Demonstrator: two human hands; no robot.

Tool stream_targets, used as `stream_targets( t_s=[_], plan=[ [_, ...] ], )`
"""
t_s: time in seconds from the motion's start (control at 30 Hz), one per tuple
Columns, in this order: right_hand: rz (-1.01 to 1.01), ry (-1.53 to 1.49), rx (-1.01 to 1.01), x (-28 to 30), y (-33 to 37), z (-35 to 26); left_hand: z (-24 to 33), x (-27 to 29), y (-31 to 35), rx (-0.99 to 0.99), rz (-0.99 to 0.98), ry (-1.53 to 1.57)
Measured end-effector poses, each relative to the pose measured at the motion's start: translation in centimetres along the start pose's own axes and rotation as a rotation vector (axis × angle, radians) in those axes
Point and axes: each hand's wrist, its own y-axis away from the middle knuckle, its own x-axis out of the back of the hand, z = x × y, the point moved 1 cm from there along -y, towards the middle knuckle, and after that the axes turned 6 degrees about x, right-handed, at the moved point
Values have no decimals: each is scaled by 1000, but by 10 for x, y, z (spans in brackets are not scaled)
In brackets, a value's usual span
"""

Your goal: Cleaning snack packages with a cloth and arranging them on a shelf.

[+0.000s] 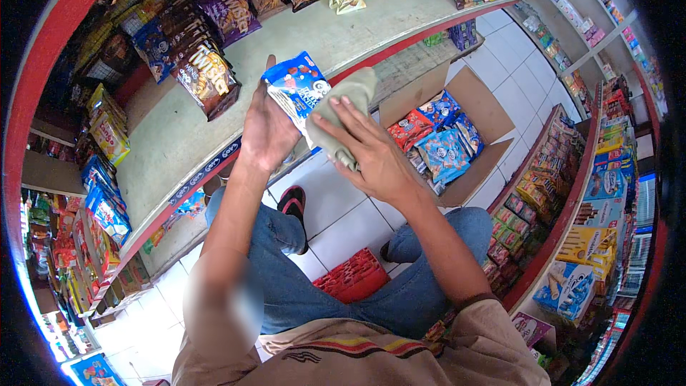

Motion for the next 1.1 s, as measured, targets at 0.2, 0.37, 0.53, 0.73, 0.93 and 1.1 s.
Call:
stream_targets(
  t_s=[0.2,0.37,0.53,0.73,0.93,1.1],
  plan=[
    [-63,-85,136,-13,-1,-13,-1,6,-1,-55,69,-49],
    [-29,-169,38,-3,2,9,6,3,0,-147,71,-14],
    [195,-670,-769,9,1,24,9,24,1,-145,44,-40],
    [352,-1164,-732,-29,6,19,-27,6,-5,-114,215,-64],
    [319,-939,-593,-20,2,24,-48,5,-7,-278,320,-480],
    [260,-269,-263,-10,6,19,-56,-10,0,-99,148,-339]
  ],
)
